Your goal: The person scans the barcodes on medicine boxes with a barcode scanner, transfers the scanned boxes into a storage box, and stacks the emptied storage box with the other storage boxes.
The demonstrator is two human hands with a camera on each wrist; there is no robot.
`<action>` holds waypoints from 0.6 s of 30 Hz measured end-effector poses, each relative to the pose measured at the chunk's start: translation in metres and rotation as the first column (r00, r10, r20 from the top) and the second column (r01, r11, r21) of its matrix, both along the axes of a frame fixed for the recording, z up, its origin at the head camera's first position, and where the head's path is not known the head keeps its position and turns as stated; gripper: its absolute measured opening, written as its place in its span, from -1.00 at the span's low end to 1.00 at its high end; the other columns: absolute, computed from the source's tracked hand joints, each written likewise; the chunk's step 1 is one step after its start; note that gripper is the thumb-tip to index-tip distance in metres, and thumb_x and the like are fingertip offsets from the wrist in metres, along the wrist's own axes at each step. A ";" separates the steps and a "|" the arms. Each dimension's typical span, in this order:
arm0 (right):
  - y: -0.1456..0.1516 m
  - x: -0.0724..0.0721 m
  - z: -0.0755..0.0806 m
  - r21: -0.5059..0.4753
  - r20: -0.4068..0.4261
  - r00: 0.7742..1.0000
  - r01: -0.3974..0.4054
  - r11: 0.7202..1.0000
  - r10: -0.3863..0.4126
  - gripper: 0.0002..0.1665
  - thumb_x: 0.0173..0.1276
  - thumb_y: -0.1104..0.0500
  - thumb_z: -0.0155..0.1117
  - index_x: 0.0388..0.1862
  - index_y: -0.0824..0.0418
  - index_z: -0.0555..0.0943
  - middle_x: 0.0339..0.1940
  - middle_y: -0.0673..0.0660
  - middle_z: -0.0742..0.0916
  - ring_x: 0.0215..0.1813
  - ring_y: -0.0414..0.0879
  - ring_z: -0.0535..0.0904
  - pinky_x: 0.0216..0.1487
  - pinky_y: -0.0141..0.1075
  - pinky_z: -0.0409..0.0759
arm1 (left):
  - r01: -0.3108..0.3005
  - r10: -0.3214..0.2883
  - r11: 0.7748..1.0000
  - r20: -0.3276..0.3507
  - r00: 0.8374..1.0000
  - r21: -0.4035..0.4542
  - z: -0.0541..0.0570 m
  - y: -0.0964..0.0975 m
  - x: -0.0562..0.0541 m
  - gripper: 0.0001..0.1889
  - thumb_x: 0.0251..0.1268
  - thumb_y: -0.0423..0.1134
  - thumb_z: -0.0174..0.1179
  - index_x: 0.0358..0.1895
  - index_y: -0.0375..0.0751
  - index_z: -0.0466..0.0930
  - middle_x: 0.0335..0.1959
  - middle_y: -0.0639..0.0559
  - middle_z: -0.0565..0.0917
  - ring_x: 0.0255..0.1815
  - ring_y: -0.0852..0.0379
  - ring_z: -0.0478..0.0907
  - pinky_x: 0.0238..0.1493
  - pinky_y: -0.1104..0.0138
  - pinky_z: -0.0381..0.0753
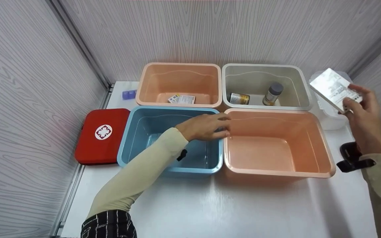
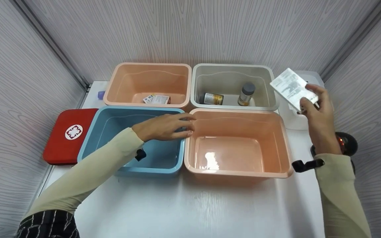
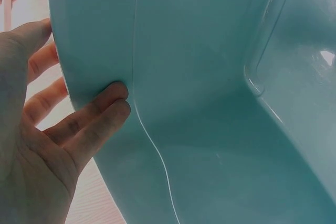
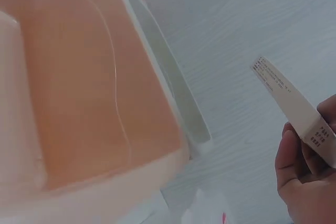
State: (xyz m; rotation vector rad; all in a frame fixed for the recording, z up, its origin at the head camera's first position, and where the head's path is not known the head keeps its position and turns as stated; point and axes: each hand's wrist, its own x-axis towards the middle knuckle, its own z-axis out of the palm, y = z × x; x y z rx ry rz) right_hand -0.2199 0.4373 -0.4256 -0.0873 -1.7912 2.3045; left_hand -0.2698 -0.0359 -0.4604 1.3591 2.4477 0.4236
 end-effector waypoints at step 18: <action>-0.114 -0.091 0.028 0.146 0.080 0.976 -0.214 0.966 0.204 -0.36 0.55 0.30 0.42 0.53 0.07 0.47 0.34 0.13 0.54 0.11 -0.10 0.62 -0.08 -0.45 0.68 | 0.014 -0.014 1.000 0.003 1.000 -0.001 0.002 0.000 -0.001 -0.60 0.80 0.06 -0.02 0.42 0.00 0.58 0.70 -0.12 0.33 0.51 -0.07 0.52 0.61 0.05 0.51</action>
